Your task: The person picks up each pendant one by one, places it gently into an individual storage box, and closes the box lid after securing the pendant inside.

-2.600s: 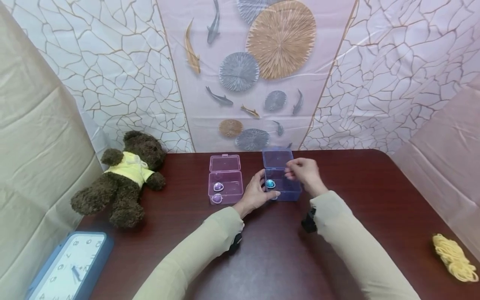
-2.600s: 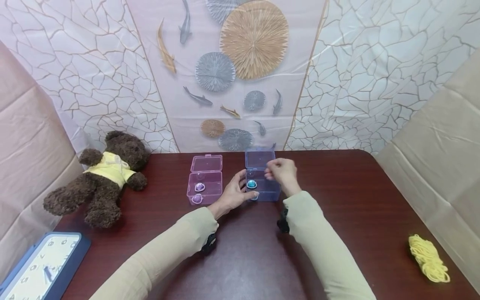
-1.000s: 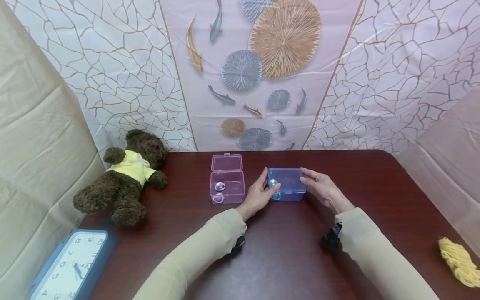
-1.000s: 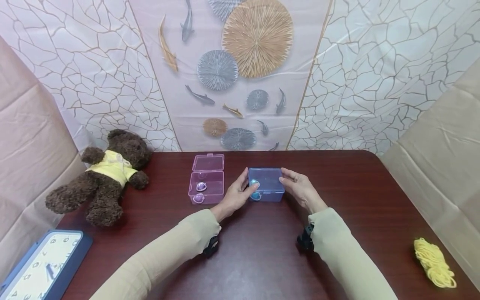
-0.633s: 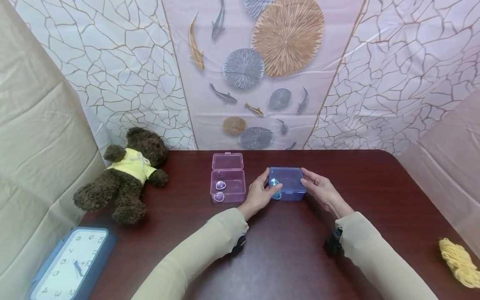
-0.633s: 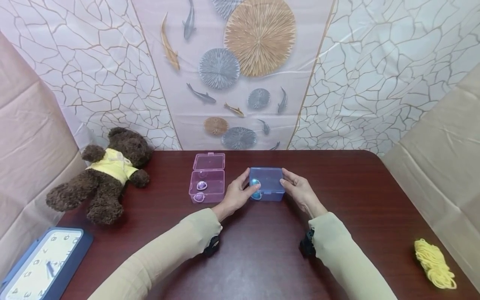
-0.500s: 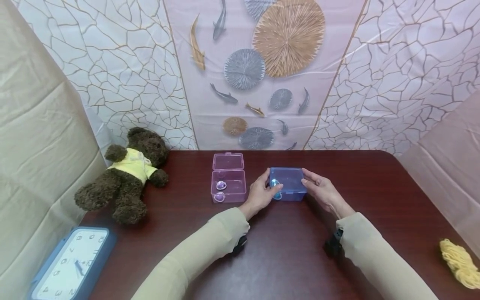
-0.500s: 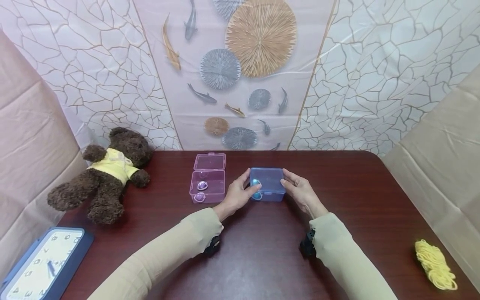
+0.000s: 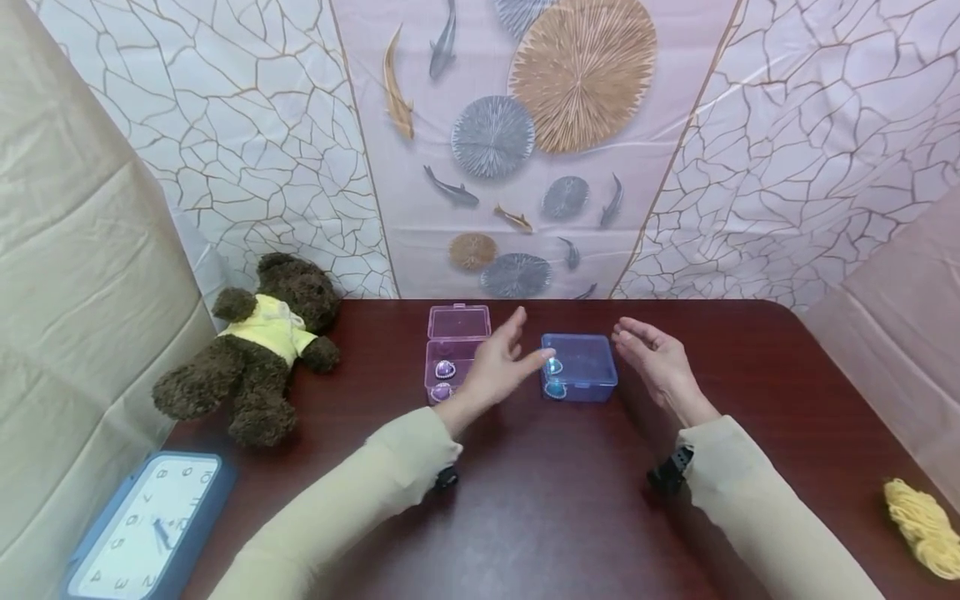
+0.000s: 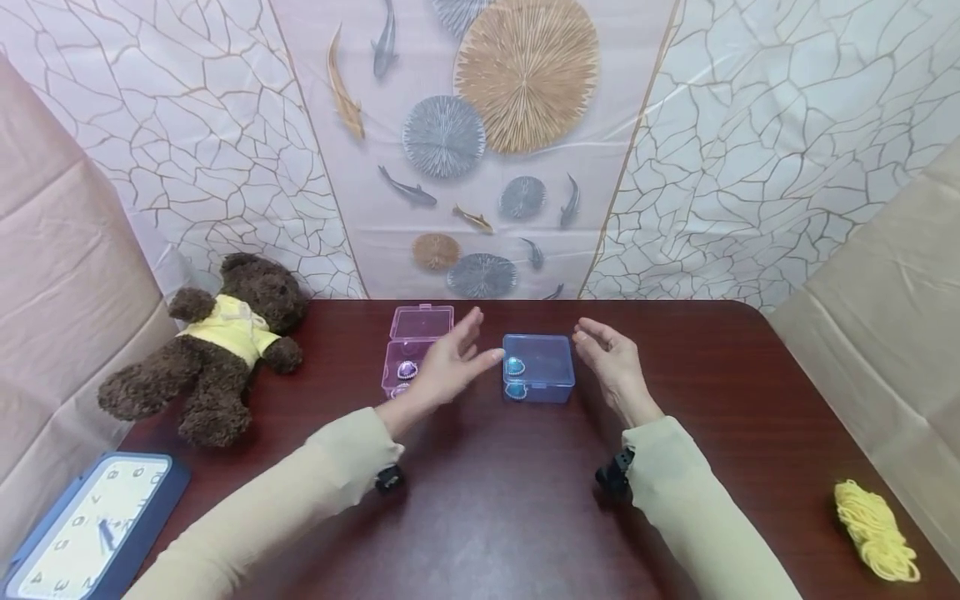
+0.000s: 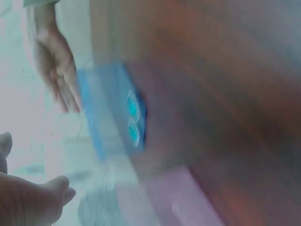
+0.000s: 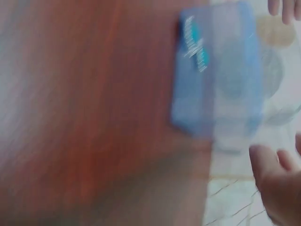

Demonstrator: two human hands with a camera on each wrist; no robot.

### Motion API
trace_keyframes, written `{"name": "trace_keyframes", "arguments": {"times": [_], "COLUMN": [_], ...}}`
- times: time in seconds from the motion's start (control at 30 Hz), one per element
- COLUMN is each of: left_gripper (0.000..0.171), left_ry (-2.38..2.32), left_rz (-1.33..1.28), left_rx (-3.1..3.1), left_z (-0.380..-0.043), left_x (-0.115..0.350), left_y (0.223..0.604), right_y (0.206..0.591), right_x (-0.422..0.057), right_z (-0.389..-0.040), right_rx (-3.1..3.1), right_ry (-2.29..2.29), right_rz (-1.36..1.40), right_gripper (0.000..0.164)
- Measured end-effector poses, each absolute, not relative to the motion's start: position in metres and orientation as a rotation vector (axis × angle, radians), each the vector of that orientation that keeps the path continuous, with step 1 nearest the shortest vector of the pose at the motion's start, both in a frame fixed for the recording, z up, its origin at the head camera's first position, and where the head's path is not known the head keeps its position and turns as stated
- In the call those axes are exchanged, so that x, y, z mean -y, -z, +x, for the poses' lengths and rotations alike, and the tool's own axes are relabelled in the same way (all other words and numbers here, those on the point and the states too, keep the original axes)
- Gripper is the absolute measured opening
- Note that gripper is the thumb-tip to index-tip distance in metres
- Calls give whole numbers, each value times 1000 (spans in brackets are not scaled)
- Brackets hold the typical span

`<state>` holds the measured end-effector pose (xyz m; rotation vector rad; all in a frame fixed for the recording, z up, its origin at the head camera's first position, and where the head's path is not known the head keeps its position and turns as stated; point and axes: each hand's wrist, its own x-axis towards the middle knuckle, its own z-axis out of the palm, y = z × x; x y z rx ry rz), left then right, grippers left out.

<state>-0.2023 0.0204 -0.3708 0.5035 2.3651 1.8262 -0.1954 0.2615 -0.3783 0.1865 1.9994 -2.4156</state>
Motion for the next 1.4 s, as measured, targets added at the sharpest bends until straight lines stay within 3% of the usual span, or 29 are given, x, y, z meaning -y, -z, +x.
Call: {"name": "trace_keyframes", "arguments": {"times": [0.27,0.53,1.0,1.23,1.4], "left_gripper": [86,93,104,102,96], "left_ry": [-1959,-1898,-1817,-1852,-1865], "left_rz": [380,337,379,438,426], "left_rx": [-2338,-2226,-2103,-2063,-2074], "left_z": [-215,-219,-221,-221,-224], "left_x": [61,109,115,114,112], "left_y": [367,391,427,432,431], "right_y": [356,358,403,477,454], "right_x": [-203,-135,-93,-99,-93], "right_z": [-201,-222,-268,-324,-309], "right_rx": [-1790,-1711,-1727,-1676,-1723], "right_ry": [2674,2621,2573,2638,2532], "right_rz": [231,262,581,559,621], "right_gripper": [41,41,36,31,35]}}
